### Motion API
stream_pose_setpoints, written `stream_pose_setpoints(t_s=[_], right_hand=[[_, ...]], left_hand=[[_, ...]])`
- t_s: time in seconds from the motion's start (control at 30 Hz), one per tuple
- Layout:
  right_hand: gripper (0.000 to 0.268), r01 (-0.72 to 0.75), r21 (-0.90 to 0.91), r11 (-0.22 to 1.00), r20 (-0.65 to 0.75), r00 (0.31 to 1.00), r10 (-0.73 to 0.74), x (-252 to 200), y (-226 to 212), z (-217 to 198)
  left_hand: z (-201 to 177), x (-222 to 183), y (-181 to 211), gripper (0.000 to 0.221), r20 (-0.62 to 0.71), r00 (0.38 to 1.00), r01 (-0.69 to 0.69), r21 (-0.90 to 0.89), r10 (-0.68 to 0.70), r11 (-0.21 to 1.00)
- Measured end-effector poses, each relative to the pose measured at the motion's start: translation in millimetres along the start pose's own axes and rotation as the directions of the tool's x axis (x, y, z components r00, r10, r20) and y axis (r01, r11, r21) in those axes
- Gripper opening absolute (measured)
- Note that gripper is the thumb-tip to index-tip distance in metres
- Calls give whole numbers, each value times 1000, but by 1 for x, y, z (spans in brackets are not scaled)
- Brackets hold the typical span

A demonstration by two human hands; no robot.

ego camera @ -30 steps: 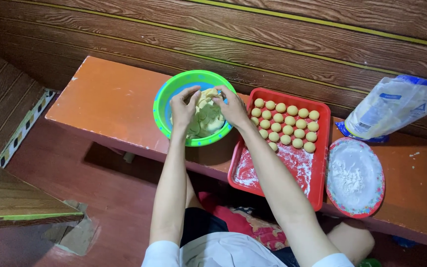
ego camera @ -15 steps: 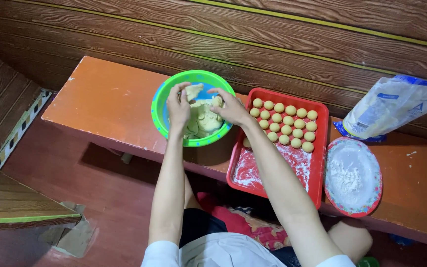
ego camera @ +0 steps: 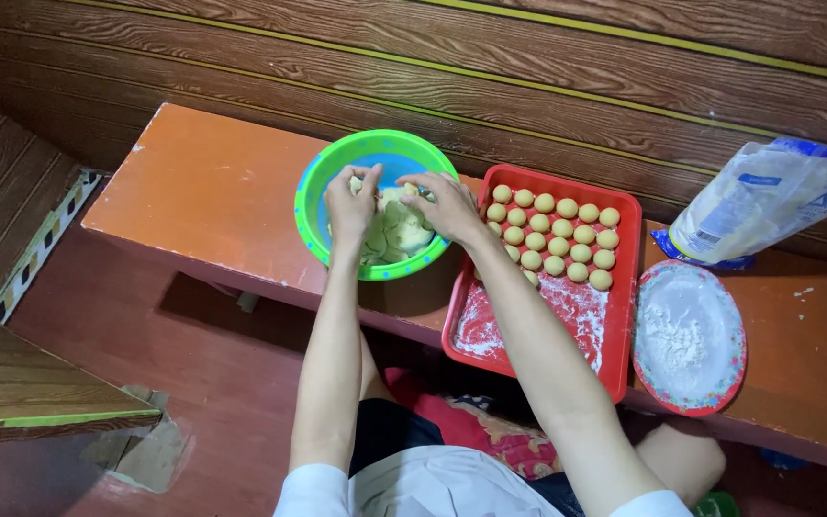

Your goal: Rolling small pieces of dough into uniform balls and arranging them in a tray for baking.

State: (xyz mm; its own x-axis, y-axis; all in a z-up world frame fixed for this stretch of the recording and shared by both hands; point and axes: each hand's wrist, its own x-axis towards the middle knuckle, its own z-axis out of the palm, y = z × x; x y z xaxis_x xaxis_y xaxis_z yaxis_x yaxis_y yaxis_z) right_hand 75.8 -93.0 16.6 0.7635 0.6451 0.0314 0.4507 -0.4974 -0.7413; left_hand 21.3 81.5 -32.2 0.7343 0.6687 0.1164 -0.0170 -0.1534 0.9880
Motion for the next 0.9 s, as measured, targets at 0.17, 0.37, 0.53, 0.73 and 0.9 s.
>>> stream_pose_setpoints(t_s=[0.17, 0.37, 0.53, 0.73, 0.9], right_hand=[[29, -3, -15, 1000, -16, 1000, 3, 8, 23, 13], [35, -8, 95, 995, -49, 999, 13, 8, 23, 13], [32, 48, 181, 982, -87, 996, -33, 7, 13, 13], [30, -49, 157, 986, -100, 993, 66, 12, 20, 13], [59, 95, 586, 805, -138, 990, -16, 38, 66, 34]], left_hand=[[-1, -2, -7, 77, -48, 979, -191, 138, 199, 972], [3, 5, -9, 21, 60, 995, -62, -254, 79, 965], [2, -3, 5, 52, -56, 998, -30, -396, 8, 918], [-3, 4, -11, 78, 41, 998, 57, -375, -45, 925], [2, -1, -34, 42, 294, 942, -52, -359, 165, 932]])
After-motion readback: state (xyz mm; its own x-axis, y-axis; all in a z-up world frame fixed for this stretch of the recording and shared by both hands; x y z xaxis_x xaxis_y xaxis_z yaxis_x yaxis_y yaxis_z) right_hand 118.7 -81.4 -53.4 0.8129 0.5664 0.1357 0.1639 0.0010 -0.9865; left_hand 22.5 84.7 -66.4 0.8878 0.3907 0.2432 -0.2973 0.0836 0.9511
